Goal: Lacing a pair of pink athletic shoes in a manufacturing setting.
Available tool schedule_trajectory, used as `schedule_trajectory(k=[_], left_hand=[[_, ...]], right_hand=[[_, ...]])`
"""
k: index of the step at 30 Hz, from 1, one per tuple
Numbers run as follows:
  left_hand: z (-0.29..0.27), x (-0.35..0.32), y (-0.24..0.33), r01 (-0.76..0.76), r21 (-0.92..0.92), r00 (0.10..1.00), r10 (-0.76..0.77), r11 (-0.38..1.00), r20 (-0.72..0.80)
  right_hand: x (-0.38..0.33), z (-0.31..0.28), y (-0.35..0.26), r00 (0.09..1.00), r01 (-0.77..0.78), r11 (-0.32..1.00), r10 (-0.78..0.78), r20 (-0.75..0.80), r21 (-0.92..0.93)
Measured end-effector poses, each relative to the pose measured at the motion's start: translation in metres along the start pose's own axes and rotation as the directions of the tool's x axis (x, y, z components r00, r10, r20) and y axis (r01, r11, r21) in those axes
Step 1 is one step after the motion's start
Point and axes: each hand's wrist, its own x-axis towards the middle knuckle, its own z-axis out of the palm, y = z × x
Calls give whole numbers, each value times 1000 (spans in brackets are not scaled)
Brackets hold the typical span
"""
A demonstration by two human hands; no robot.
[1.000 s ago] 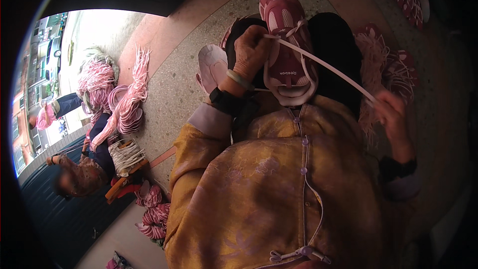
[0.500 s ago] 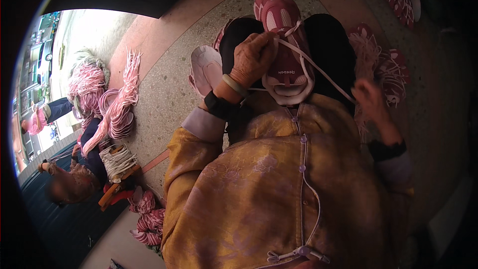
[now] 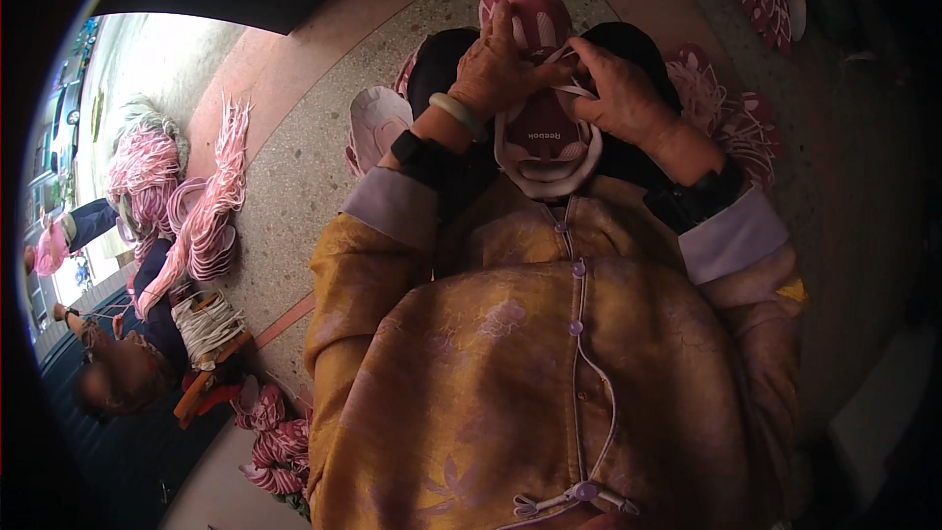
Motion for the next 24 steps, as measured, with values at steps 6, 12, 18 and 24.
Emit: schedule_trajectory(k=[6,12,18,24], left_hand=[[1,5,-1,4,-138,991,15,990,132],[15,0,6,-19,108,996,28,994,-83],[8,-2,19,12,102,999,-6,995,-53],[2,-4,23,-62,130,998,63,989,-3]], right_hand=[[5,14,-2,993,-80,977,61,-100,-196],[7,16,-4,978,-164,962,131,-162,-217],[3,12,-6,984,-121,958,81,-159,-260],[0,12,1,984,18,976,-57,-170,-219]])
